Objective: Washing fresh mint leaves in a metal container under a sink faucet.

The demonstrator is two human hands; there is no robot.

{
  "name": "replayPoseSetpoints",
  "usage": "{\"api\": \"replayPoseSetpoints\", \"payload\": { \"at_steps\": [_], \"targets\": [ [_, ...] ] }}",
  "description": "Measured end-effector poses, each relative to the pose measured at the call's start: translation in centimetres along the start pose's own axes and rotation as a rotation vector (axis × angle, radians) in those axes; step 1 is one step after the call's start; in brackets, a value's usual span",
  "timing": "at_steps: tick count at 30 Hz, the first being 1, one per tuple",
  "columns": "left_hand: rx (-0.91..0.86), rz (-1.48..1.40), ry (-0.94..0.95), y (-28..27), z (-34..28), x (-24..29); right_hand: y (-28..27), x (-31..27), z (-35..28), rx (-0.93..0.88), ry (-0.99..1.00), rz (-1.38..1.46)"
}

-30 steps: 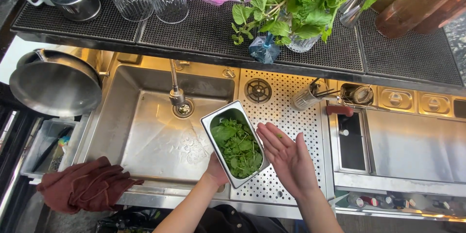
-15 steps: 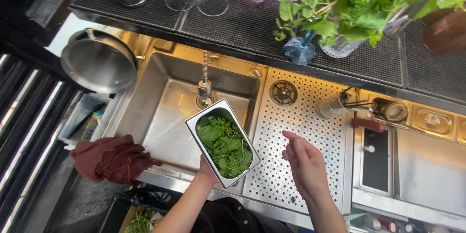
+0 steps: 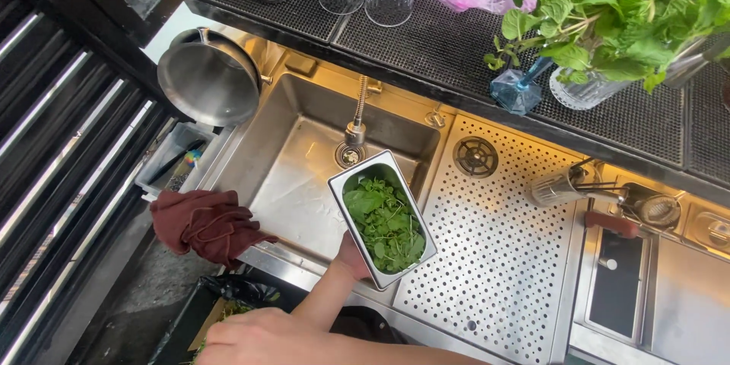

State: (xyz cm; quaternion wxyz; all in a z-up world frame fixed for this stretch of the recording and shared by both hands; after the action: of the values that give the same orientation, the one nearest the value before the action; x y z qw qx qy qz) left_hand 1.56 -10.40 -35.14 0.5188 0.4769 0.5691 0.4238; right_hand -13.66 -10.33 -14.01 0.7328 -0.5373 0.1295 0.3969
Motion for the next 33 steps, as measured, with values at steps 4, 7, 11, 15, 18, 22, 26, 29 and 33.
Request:
{"api": "replayPoseSetpoints", "payload": {
  "at_steps": [4,7,11,15,18,22,26,29,33],
  "targets": [
    [-0.065,0.008,-0.037,0.3,0.2,-1.0,0.9,-0.1,-0.6,0.116,-0.11,-0.589],
    [-0.076,0.003,-0.025,-0.1,0.4,-1.2,-2.8,0.6,-3.3,0.054,0.01,-0.11],
    [-0.079,0.07,-0.063,-3.9,0.0,0.1,-12.3,1.1,-8.8,0.299,0.218,-0.196],
    [0.018,0.171,-0.175,-0.8,0.2,-2.1,-16.9,3.7,-17.0,0.585,0.535,-0.343],
    [-0.089,0.041,-0.428,-0.7,1.2,-4.7,-21.0,3.2,-15.7,0.291,0.582,-0.477],
    [-0.028,0.096,-0.56,-1.4,1.7,-6.8,-21.3,4.4,-16.8,0.019,0.647,-0.485],
    [0.048,0.142,-0.555,-2.3,2.1,-7.1,-20.2,5.8,-18.1,-0.133,0.691,-0.506],
    [0.098,0.178,-0.52,-4.2,1.9,-6.1,-19.8,6.8,-18.3,-0.14,0.677,-0.489],
    [0.204,0.266,-0.465,-5.8,2.0,-4.9,-19.5,8.1,-18.2,-0.214,0.694,-0.479]
  ]
}}
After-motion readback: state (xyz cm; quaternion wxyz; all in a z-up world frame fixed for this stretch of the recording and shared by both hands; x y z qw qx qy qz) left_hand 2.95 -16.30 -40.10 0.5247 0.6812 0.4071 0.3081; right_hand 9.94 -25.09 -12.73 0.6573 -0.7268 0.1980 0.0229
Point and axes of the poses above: each hand's wrist, its own z-axis towards the middle knuckle, its own y-axis out of the palm, x = y × z, the point moved 6 cm from there along z, towards the middle knuckle, and after that the axes turned 15 degrees about -z, right-handed, at the moved point
